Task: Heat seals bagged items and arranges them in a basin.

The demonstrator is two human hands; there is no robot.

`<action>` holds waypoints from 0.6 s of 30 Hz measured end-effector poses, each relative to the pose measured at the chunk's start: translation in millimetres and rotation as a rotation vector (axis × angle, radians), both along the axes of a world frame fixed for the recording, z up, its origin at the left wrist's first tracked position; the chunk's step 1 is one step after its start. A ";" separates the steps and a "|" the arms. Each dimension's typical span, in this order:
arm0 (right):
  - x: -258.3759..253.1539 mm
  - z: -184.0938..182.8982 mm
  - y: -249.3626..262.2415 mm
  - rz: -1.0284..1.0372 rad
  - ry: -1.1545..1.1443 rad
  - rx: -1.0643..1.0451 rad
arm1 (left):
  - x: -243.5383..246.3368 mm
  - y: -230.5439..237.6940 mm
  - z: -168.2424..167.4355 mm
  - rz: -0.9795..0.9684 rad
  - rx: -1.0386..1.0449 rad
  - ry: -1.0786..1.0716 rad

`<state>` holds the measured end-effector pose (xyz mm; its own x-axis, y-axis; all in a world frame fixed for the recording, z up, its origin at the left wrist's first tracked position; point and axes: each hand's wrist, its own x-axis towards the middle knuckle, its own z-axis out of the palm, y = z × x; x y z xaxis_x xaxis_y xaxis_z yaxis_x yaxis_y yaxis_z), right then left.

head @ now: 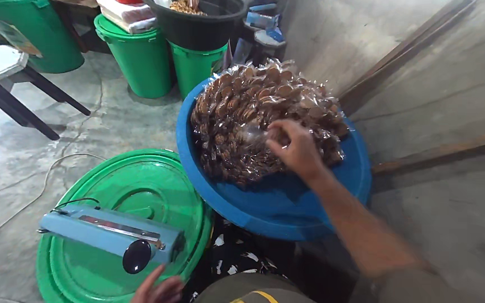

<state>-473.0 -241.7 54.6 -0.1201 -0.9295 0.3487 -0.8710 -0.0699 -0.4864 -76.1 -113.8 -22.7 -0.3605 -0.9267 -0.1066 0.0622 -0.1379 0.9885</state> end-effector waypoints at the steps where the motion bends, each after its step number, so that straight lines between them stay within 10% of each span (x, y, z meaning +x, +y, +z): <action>1: 34.3 -7.7 19.9 0.096 -0.214 -0.018 | -21.6 -6.4 1.4 -0.100 0.072 0.108; 4: 131.6 -48.6 70.4 0.457 -0.748 0.192 | -62.5 -20.2 -14.6 -0.037 0.226 0.243; 10: 178.9 -80.8 82.7 0.594 -0.900 0.874 | -47.3 -3.5 -42.4 0.370 0.275 -0.013; 18: 248.8 -96.0 1.8 0.587 -0.498 0.881 | -8.9 -17.8 -61.9 0.713 0.227 -0.076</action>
<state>-224.3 -239.9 -41.4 0.4664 -0.7845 -0.4087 -0.5168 0.1333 -0.8456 -85.0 -131.6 -84.6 0.3345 -0.8851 -0.3236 0.1455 -0.2907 0.9457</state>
